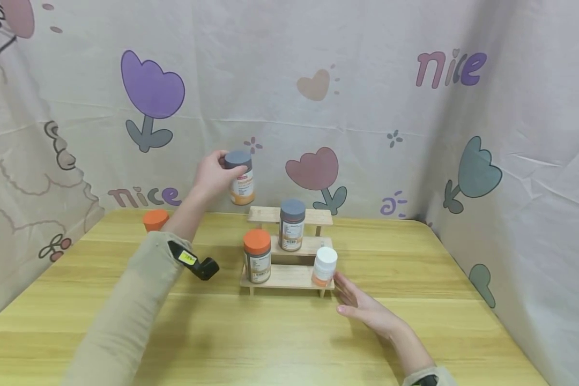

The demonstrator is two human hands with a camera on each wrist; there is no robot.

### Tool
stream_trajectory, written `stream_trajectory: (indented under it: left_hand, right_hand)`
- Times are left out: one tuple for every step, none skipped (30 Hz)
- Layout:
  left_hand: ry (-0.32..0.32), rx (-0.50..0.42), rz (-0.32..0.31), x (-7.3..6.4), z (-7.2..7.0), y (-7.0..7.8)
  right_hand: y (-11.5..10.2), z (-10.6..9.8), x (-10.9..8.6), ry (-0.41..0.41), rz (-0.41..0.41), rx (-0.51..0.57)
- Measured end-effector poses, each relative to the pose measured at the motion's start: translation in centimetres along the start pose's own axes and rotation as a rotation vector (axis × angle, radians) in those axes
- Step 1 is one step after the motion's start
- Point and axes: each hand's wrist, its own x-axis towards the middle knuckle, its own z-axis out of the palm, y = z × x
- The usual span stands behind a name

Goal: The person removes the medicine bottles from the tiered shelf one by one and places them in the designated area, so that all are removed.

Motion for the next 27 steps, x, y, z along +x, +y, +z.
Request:
stream_trajectory:
  left_hand:
    - [-0.005, 0.003, -0.004, -0.1, -0.2, -0.4]
    - [-0.013, 0.004, -0.013, -0.4, -0.4, -0.8]
    - [-0.018, 0.003, -0.021, -0.5, -0.5, -1.3]
    - [-0.026, 0.003, -0.028, -0.7, -0.6, -1.7]
    - [-0.030, 0.004, -0.031, -0.9, -0.7, -2.1]
    - [-0.033, 0.009, -0.027, -1.1, -0.9, -2.5]
    - [-0.039, 0.014, -0.023, -1.3, -0.9, -3.0]
    - [-0.047, 0.018, -0.021, -1.5, -1.0, -3.3]
    - [-0.055, 0.021, -0.018, -1.7, -1.1, -3.8]
    - [-0.062, 0.025, -0.013, -1.9, -1.2, -4.2]
    - [-0.071, 0.026, -0.008, -2.1, -1.2, -4.6]
    - [-0.079, 0.027, -0.006, -2.3, -1.2, -5.0]
    - [-0.087, 0.025, -0.008, -2.4, -1.2, -5.3]
    - [-0.091, 0.020, -0.012, -2.6, -1.2, -5.7]
    - [-0.092, 0.014, -0.016, -2.7, -1.1, -6.0]
    - [-0.091, 0.010, -0.016, -2.8, -1.1, -6.4]
    - [-0.090, 0.006, -0.018, -3.0, -1.0, -6.7]
    - [-0.087, 0.002, -0.019, -3.1, -1.0, -7.0]
    - [-0.084, 0.001, -0.018, -3.3, -0.9, -7.3]
    - [-0.082, -0.004, -0.015, -3.4, -0.8, -7.6]
    - [-0.081, -0.005, -0.011, -3.6, -0.7, -7.9]
    - [-0.076, -0.005, -0.011, -3.7, -0.7, -8.2]
    - [-0.072, -0.006, -0.011, -3.9, -0.7, -8.5]
    - [-0.067, -0.004, -0.012, -4.1, -0.6, -8.8]
    - [-0.062, 0.001, -0.014, -4.2, -0.6, -9.1]
    - [-0.055, 0.005, -0.016, -4.3, -0.6, -9.4]
    - [-0.047, 0.010, -0.022, -4.4, -0.6, -9.7]
  right_hand:
    - [0.0, 0.0, 0.0, 0.001, 0.005, 0.000]
    - [0.0, 0.0, 0.0, 0.000, 0.007, 0.000]
    - [0.0, 0.0, 0.0, 0.000, 0.008, 0.000]
    - [0.0, 0.0, -0.1, 0.000, 0.007, 0.000]
    - [0.0, 0.0, -0.1, 0.001, 0.007, 0.001]
    - [0.0, 0.0, -0.1, 0.001, 0.007, 0.002]
    - [-0.1, 0.0, -0.1, 0.000, 0.006, 0.004]
    - [-0.1, 0.0, -0.1, -0.001, 0.002, 0.005]
    - [-0.1, -0.1, 0.0, -0.002, -0.002, 0.005]
    - [-0.1, -0.1, 0.0, -0.003, -0.005, 0.007]
    - [-0.2, -0.1, 0.0, -0.006, -0.009, 0.009]
    - [-0.2, -0.2, 0.0, -0.010, -0.015, 0.010]
    - [-0.2, -0.2, 0.0, -0.013, -0.020, 0.010]
    - [-0.2, -0.2, 0.0, -0.017, -0.027, 0.010]
    - [-0.2, -0.3, 0.0, -0.022, -0.034, 0.011]
    - [-0.1, -0.3, 0.0, -0.026, -0.040, 0.013]
    - [-0.1, -0.3, 0.0, -0.031, -0.047, 0.016]
    - [-0.1, -0.3, 0.0, -0.036, -0.054, 0.016]
    - [-0.1, -0.3, 0.0, -0.039, -0.059, 0.020]
    - [-0.1, -0.3, 0.0, -0.043, -0.065, 0.024]
    - [0.0, -0.3, 0.0, -0.045, -0.069, 0.028]
    - [0.0, -0.3, 0.0, -0.049, -0.072, 0.031]
    - [0.0, -0.3, 0.0, -0.052, -0.076, 0.034]
    - [0.0, -0.3, 0.0, -0.054, -0.079, 0.035]
    - [0.0, -0.3, 0.0, -0.056, -0.080, 0.038]
    - [0.1, -0.3, 0.0, -0.057, -0.081, 0.038]
    - [0.0, -0.3, 0.0, -0.057, -0.081, 0.039]
